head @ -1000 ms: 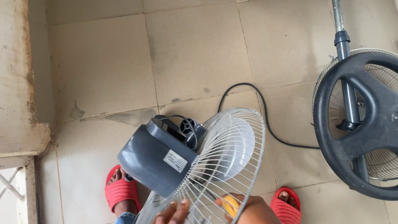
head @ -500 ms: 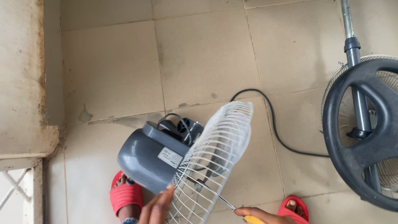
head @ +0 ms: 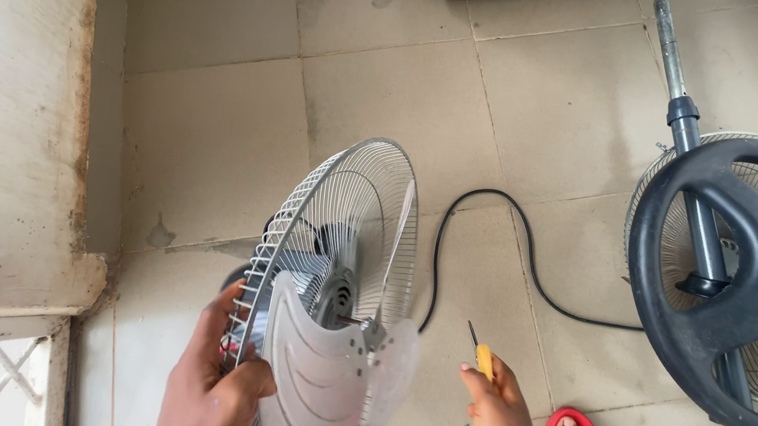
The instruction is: The person uses yellow-handled scissors to pry and remove the front wire cage of a grey electric fan, then removes the white fan blades from the motor hub. The person continues to manipulate the central hub with the scissors. The fan remains disassembled on the floor.
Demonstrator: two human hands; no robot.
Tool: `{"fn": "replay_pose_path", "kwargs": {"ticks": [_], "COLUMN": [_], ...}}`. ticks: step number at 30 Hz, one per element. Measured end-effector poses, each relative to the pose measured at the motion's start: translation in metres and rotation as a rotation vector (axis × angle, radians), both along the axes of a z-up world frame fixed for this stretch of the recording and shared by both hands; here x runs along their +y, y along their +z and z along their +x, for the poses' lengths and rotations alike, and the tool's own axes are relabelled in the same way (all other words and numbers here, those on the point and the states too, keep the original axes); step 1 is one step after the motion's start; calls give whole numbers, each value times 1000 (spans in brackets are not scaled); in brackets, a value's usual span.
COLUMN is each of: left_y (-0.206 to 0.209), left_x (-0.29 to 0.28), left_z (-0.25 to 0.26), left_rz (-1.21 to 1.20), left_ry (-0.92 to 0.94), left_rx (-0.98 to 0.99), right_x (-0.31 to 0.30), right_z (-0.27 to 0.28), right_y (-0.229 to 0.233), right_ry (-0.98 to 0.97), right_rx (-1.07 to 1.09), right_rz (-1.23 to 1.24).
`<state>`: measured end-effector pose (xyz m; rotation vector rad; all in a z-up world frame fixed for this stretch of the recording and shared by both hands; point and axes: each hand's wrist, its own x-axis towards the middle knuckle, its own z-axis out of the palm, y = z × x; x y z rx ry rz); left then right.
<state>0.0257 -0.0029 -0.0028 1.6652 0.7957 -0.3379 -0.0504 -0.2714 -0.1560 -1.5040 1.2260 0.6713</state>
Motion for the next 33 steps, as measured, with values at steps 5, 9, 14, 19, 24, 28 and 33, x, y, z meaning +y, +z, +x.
{"fn": "replay_pose_path", "kwargs": {"ticks": [5,9,14,19,24,28,33], "left_y": [-63,-106,-138,-187,-244,-272,-308], "left_x": [-3,6,32,64,104,124,121], "left_z": [-17,-33,-53,-56,-70,-93,-106], "left_rz": [-91,-167,-150,-206,-261,-306,-199], "left_ry": [91,202,364,198,218,265,477], "left_rx": [-69,-93,-65,-211,-301,-332,-485], "right_x": [4,-13,7,67,105,110,107], "right_z": [22,47,68,101,126,124,113], "right_y": [-83,-123,-94,-47,-20,-24,-63], "right_ry": [402,590,285,752,1196,1290,1148], "right_rx": [-53,120,-200,-96,161,59,-185], "right_rz": [-486,-430,18,-111,-331,-340,-209]}}
